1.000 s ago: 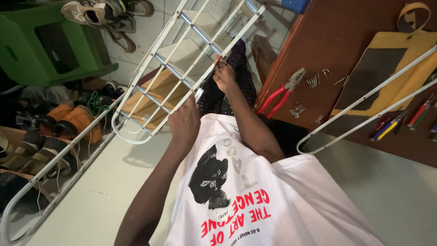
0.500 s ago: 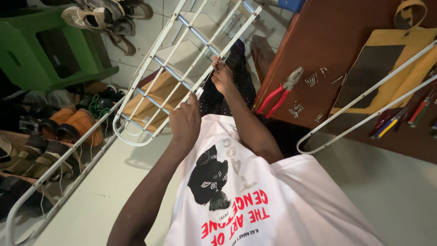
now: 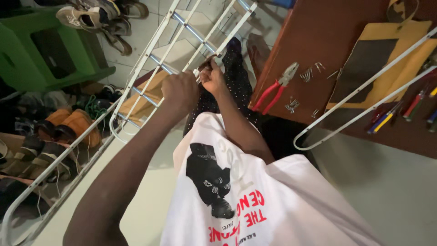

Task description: The person assembles a white metal shoe rack by inserting horizontal bars into vertical supports and securing them with a knife. The person repeatedly scrapes and adjusts the joints to ensure the bars are firmly seated.

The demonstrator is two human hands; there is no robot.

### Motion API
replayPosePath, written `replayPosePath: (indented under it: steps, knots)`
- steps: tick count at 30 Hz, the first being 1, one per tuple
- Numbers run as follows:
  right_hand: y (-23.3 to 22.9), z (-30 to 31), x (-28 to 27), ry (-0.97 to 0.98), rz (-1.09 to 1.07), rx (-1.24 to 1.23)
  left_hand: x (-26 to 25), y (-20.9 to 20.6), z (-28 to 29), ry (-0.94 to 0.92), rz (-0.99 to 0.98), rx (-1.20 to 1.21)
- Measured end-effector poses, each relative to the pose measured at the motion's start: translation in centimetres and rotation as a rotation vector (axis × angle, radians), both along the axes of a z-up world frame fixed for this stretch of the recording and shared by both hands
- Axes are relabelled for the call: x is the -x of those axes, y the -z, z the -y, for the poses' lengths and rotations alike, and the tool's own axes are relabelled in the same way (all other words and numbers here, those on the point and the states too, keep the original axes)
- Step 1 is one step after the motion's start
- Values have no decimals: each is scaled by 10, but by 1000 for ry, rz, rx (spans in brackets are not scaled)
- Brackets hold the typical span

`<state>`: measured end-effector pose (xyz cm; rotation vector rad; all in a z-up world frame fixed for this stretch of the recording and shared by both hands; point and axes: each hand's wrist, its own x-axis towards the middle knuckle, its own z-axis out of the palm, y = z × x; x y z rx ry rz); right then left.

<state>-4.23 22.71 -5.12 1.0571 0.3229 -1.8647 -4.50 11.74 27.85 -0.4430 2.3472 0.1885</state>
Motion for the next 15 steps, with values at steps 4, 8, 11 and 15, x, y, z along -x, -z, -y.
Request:
replayPosePath:
  steps: [4,8,11,15]
  knots:
    - [1,3,8,-54,16,-144,20,3,11,-286,106,-158]
    - [2,7,12,-150,-18,-183,19,-21,3,-28,27,-16]
    - [6,6,15,-100,-64,-131,4,-41,-20,486,-200,200]
    - [7,11,23,-147,-61,-303,4,-32,-11,728,-228,153]
